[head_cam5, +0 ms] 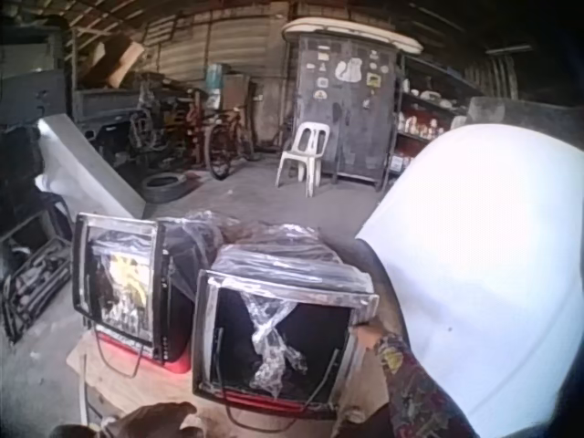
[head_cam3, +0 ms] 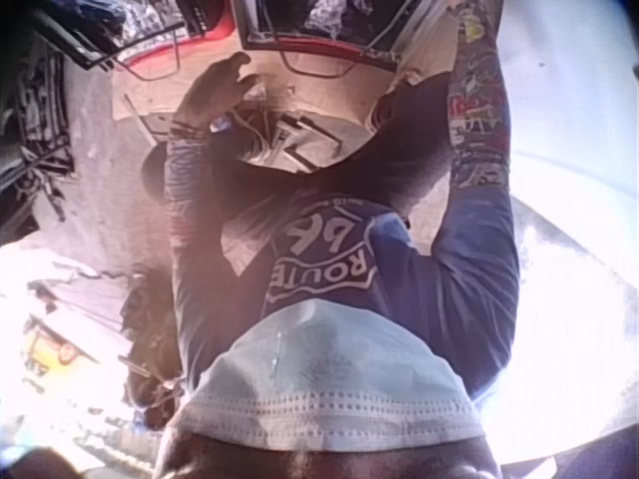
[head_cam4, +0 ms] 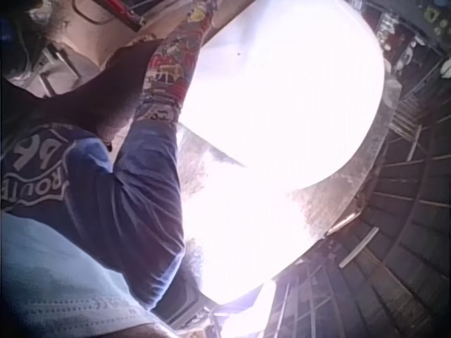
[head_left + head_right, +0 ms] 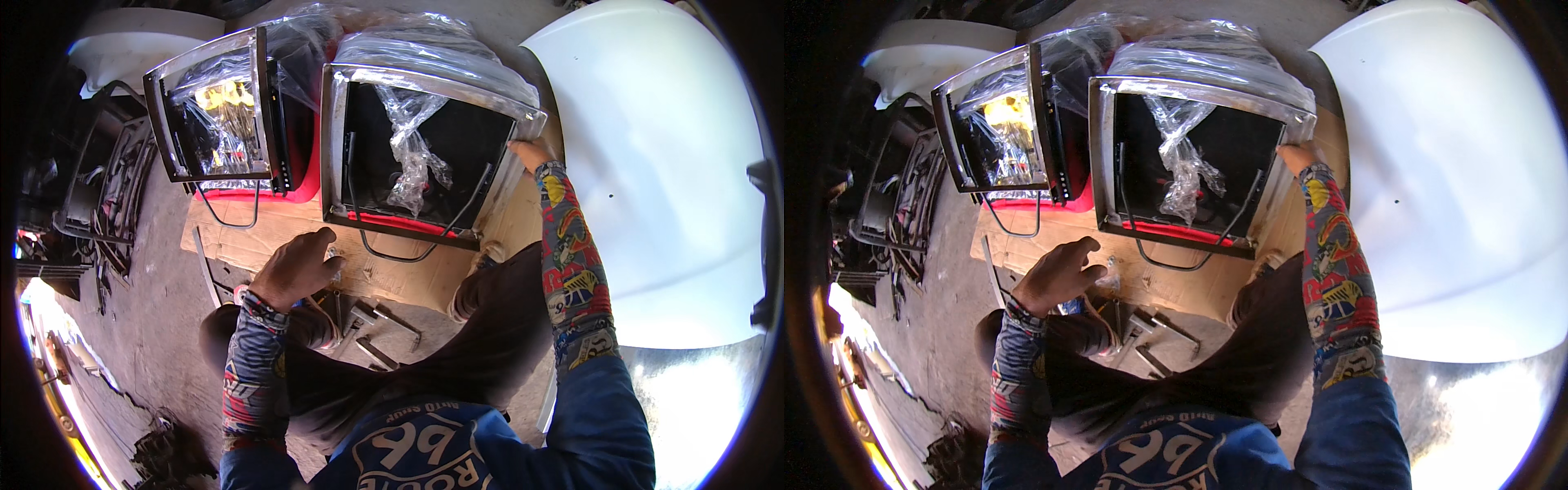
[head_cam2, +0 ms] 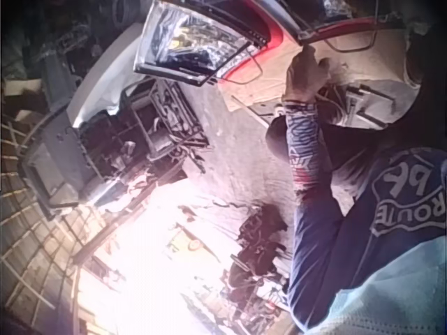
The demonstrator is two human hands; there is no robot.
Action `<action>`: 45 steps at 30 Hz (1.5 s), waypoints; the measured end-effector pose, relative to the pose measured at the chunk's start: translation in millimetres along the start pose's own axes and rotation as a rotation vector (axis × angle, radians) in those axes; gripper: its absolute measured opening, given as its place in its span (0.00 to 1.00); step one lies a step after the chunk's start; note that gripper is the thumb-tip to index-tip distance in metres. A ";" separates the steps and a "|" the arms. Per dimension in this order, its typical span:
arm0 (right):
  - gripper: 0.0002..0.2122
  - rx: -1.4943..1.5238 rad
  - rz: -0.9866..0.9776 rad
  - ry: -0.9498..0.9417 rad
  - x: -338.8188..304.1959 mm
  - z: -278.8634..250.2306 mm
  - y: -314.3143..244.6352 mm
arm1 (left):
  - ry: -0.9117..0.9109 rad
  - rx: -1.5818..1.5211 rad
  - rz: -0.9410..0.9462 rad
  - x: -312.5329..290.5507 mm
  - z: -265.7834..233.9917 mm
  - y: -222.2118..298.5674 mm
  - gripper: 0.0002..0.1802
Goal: The person sits on the floor and works on two chrome car parts, possibly headlights, by hand. They repeatedly adjust and reposition the parts on a cardboard surface. The person then stands, walks to a cabinet, retrieves a bottle, and returns to the work area.
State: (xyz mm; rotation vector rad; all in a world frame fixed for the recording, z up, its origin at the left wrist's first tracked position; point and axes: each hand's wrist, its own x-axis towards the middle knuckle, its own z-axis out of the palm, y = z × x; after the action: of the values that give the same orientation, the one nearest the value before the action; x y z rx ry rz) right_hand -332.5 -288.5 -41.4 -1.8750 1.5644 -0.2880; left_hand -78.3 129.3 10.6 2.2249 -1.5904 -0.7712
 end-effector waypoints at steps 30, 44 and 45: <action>0.23 0.045 -0.044 -0.058 -11.4 -5.3 -7.8 | 0.026 0.020 0.030 -3.3 2.2 -7.2 0.22; 0.23 0.057 0.030 -0.041 -11.4 -7.3 -8.2 | 0.031 0.034 0.015 -5.1 -1.4 -4.6 0.22; 0.23 0.039 0.001 -0.067 -9.9 -7.6 -7.6 | 0.031 0.037 0.017 -5.5 -1.9 -4.4 0.24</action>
State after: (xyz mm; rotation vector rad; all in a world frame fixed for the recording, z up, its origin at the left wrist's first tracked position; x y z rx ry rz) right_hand -333.3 -281.5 -28.6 -1.8351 1.5047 -0.2509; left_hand -75.1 135.9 11.2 2.2353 -1.6197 -0.7040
